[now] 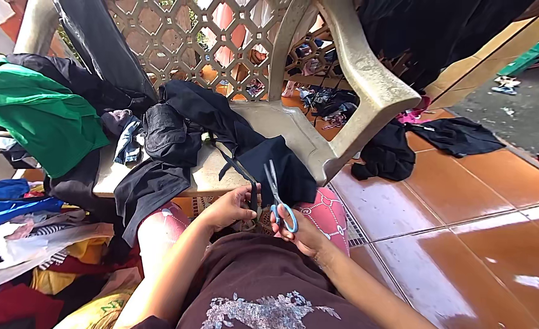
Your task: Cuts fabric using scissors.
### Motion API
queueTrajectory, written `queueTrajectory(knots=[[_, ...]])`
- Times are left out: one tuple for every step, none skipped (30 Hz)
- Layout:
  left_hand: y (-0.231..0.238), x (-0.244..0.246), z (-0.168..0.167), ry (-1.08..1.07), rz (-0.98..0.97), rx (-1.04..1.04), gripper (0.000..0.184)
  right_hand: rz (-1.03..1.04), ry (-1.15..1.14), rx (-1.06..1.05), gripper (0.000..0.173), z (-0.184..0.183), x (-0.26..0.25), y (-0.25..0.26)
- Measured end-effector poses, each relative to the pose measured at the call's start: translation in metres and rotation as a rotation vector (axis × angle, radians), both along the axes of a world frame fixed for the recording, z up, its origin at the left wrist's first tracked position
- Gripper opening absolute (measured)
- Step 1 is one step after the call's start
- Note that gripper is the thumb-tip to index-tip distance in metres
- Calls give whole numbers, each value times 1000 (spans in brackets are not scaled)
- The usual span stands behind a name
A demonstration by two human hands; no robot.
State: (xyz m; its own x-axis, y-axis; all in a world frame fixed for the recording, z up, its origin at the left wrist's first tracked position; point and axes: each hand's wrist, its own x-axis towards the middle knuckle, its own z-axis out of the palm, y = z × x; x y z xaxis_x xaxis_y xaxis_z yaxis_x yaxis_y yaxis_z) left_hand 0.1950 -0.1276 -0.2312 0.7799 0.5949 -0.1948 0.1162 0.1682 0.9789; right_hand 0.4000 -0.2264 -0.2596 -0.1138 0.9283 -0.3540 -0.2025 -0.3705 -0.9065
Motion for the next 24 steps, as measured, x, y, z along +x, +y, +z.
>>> queueTrajectory(knots=[[1,-10,17,45,25,131,61,-44,-7,34,34,-3,4,2],[1,-20,34,50,66,261,52,-102,-22,55,35,-6,7,5],[0,-31,49,28,115,389,45,-159,-31,61,35,-8,10,7],[-1,-44,63,0,164,521,39,-206,-31,69,35,-11,11,10],[-5,-56,78,-7,219,685,35,-238,-26,86,33,-14,11,12],[-11,-68,94,-4,281,865,34,-259,-23,108,32,-17,11,14],[-19,-80,109,-14,348,1028,33,-279,-26,131,30,-20,10,15],[-28,-92,124,-61,425,1139,31,-295,-34,152,29,-24,8,16],[-37,-102,136,-144,506,1196,29,-313,-47,168,28,-29,7,16],[-45,-113,144,-269,597,1223,31,-334,-55,180,26,-35,7,16],[-49,-122,146,-414,715,1245,31,-353,-65,191,24,-41,7,16],[-51,-131,145,-571,852,1257,25,-363,-73,194,23,-46,7,15],[-52,-138,145,-720,982,1262,16,-371,-74,197,22,-50,8,15],[-52,-140,148,-823,1081,1269,11,-376,-70,202,22,-51,8,15],[-53,-137,151,-896,1165,1279,9,-377,-62,210,22,-52,9,15],[-51,-132,152,-940,1222,1269,5,-375,-58,218,22,-52,9,15],[-47,-124,150,-940,1262,1237,6,-371,-55,221,22,-53,10,14],[-40,-114,144,-832,1262,1231,11,-371,-55,223,21,-54,10,14],[-33,-103,134,-627,1204,1251,20,-376,-57,226,21,-54,9,14],[-26,-87,122,-410,1117,1234,29,-379,-58,234,21,-53,9,14],[-18,-69,105,-237,998,1165,32,-386,-54,242,22,-53,9,13],[-8,-53,84,-86,856,1090,34,-399,-49,249,22,-53,9,13],[4,-39,63,91,663,1020,33,-414,-40,255,22,-52,9,13],[15,-30,45,311,388,963,33,-426,-34,259,23,-51,9,12]])
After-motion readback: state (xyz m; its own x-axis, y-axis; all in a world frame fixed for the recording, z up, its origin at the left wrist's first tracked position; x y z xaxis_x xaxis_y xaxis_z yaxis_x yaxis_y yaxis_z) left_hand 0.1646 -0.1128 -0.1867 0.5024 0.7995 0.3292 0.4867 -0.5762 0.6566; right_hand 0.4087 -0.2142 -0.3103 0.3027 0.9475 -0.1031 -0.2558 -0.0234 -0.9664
